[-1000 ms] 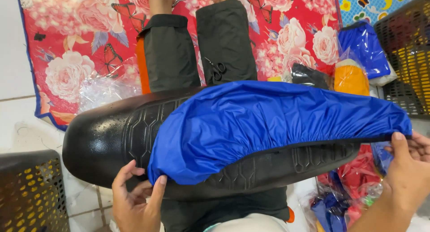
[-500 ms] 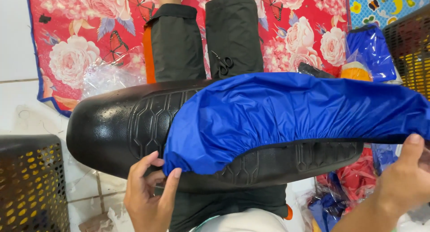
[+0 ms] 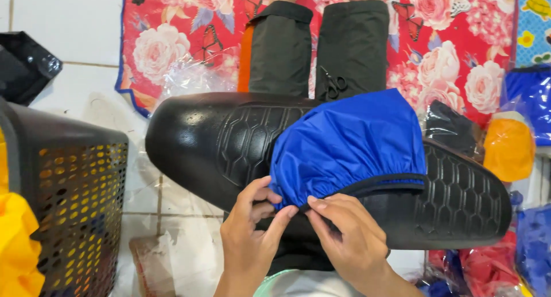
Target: The person cleans a blue seat cover on a black motorcycle seat using a yellow sponge, then folds it and places it into a clear plastic bag. The person then picks up a red seat cover, places it on the seat, and uses scissors to trim a black elastic band attached to it.
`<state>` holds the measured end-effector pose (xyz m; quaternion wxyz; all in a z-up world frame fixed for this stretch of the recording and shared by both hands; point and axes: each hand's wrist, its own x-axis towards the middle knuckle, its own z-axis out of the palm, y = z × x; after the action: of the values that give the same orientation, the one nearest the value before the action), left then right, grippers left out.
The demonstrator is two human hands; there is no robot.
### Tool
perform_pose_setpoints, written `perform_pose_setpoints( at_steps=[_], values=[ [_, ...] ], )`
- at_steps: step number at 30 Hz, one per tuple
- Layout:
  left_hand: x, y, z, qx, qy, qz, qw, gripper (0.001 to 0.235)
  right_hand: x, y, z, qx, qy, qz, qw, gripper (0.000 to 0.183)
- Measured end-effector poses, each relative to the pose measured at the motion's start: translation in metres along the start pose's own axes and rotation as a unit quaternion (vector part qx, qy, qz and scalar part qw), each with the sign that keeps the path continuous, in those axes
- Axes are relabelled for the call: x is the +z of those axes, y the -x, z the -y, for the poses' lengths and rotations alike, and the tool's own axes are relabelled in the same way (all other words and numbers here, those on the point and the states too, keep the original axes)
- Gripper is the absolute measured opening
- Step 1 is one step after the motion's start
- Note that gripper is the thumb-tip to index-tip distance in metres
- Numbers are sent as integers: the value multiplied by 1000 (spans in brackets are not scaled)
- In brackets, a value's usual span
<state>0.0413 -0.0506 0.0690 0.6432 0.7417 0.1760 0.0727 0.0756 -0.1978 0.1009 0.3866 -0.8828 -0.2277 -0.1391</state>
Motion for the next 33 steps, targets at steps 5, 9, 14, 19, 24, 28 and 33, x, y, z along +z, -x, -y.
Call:
perform_pose_setpoints(
  at_steps=[5, 9, 14, 19, 24, 28, 33],
  values=[
    [-8, -1, 13, -41, 69, 43, 996, 64, 2, -2, 0, 4, -12, 34, 999, 35],
    [-10, -3, 21, -31, 69, 41, 996, 65, 5, -5, 1, -6, -9, 64, 998, 42],
    [-15, -5, 20, -1, 35, 74, 997, 69, 8, -3, 4, -20, 25, 58, 998, 37],
    [-21, -14, 12, 52, -93, 49, 993, 42, -5, -9, -2, -47, -41, 81, 995, 38],
    [-24, -25, 6, 18, -118, 64, 991, 38, -42, 27, -41, 56, 171, -15, 983, 37],
    [-29, -34, 4, 19, -141, 79, 987, 37, -82, 48, -81, 219, 192, -8, 957, 59],
    [-38, -46, 10, 10, -110, 127, 986, 39, -98, 31, -92, 267, 121, 7, 956, 53]
  ],
)
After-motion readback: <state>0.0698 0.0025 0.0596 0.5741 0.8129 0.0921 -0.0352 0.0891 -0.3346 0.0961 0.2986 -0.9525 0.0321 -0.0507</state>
